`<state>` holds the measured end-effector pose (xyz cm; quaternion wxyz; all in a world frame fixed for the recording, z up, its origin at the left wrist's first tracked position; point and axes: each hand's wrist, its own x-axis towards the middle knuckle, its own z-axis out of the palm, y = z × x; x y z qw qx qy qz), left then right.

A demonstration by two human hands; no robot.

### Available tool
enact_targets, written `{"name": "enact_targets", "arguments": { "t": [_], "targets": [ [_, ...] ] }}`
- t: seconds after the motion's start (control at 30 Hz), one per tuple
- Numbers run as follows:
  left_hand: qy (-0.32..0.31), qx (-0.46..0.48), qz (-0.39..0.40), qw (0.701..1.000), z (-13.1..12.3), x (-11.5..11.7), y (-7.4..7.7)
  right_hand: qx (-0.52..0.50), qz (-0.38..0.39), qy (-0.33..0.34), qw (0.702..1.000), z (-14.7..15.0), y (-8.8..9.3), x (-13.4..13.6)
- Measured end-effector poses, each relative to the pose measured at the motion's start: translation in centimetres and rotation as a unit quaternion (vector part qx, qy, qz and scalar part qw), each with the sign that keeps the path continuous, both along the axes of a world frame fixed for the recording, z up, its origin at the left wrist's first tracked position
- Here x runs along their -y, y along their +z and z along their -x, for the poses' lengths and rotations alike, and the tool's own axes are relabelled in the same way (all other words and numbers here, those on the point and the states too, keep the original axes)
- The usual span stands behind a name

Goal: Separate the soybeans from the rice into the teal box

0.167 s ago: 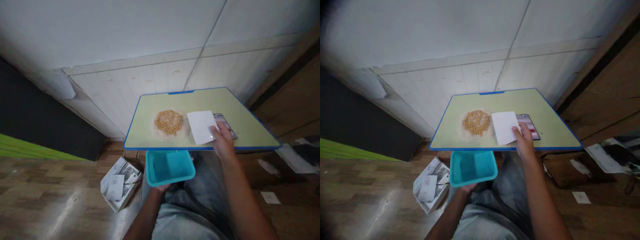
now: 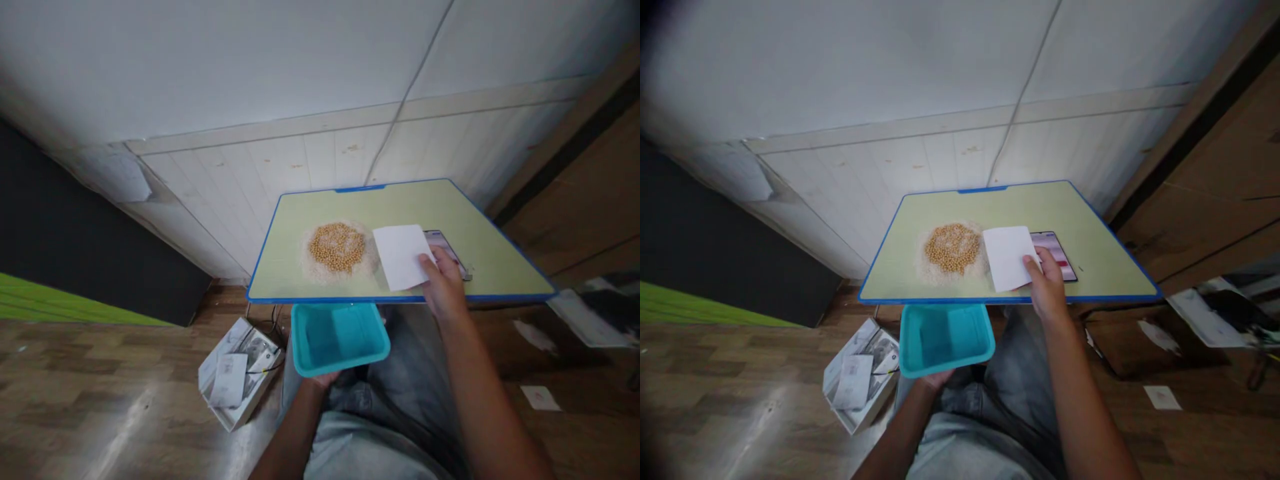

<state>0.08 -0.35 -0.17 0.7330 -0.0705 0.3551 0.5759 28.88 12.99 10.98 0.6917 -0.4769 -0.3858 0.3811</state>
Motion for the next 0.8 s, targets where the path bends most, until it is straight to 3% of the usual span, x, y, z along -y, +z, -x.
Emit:
{"name": "enact_targets", "arguments": {
  "t": [0.1, 0.27, 0.37, 0.57, 0.8],
  "targets": [
    [0.022, -0.007, 0.036, 0.999, 0.2, 0.2, -0.5, 0.005, 0.004, 0.003, 1.0, 0.0, 0.1, 0.0],
    [0.027, -0.007, -0.007, 1.0, 0.7, 0.5, -1.7, -0.003, 0.018, -0.011, 1.0, 0.3, 0.3, 0.1],
    [0.043, -0.002, 0.011, 0.999, 0.7, 0.4, -2.0, 0.006, 0.018, -0.02, 1.0, 0.5, 0.6, 0.3],
    [0.003, 0.008, 0.043, 0.999, 0.4, -0.2, -2.7, 0.015, 0.008, -0.027, 0.999, 1.1, 1.7, 0.8],
    [0.027, -0.023, 0.048, 0.998, 0.6, -0.1, -4.4, -0.003, -0.01, -0.13, 0.991, 3.6, 2.5, 2.9]
  ]
}}
